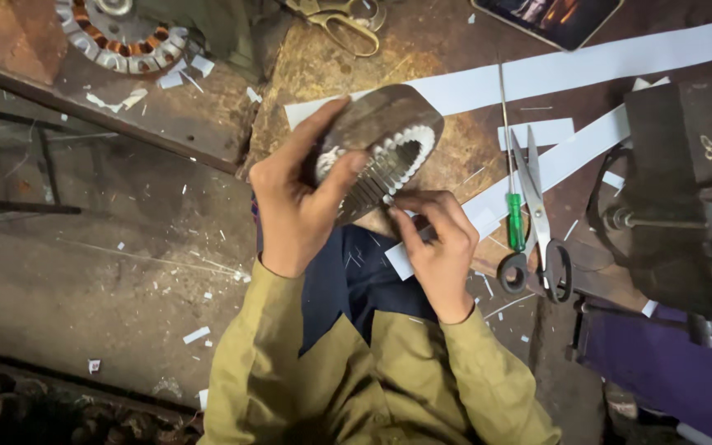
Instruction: The person cuts narrow strips of white insulating paper with scissors and inserts them into the slots of a motor stator. They repeatedly trim the paper and use a screwdriver to press the strips into place within the stator slots.
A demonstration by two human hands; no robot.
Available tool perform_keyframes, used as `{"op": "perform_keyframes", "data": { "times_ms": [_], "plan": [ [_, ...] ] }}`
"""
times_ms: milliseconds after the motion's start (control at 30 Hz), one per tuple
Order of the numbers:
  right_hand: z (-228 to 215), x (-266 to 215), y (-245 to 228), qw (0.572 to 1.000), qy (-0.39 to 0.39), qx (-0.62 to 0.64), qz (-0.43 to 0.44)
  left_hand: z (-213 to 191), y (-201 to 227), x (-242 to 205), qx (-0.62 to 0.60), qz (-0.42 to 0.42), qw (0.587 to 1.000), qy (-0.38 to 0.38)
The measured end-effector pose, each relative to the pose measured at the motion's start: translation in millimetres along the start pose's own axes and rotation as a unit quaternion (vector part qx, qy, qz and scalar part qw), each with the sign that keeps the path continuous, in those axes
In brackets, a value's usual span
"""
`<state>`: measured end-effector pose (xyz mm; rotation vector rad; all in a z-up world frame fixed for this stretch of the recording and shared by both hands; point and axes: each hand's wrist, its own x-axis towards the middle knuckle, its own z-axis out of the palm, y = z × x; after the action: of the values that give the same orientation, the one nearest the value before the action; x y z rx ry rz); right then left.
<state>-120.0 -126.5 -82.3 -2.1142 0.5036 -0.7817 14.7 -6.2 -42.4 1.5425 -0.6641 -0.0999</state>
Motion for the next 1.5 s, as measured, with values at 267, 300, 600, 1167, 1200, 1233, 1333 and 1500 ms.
{"op": "perform_keyframes", "data": {
  "times_ms": [267,300,600,1167,1200,1233,1333,1500],
  "plan": [
    [2,4,-7,0.997,-0.039,-0.049,0.038,-6,-10,-27,0.034,0.003,0.999,0.029],
    [1,4,-10,0.996,-0.051,-0.055,0.048,-3,-8,-30,0.044,0.012,0.998,0.033],
    [-4,9,-6,0.992,-0.065,-0.094,0.06,9,-1,-40,0.102,0.047,0.993,0.032],
    [2,-13,-4,0.998,0.007,-0.054,0.032,0,-9,-40,0.072,0.032,0.996,0.034],
    [1,-15,-4,0.998,0.012,-0.052,0.035,-1,-10,-40,0.072,0.033,0.996,0.034],
    [1,-15,-4,0.998,0.018,-0.05,0.038,-2,-11,-40,0.072,0.034,0.996,0.033],
    [1,-15,-2,0.998,0.015,-0.066,-0.006,-4,-13,-38,0.069,0.034,0.997,0.025],
    [6,-10,0,0.998,0.006,-0.063,0.007,-6,-13,-40,0.071,0.025,0.997,0.026]
  ]
}}
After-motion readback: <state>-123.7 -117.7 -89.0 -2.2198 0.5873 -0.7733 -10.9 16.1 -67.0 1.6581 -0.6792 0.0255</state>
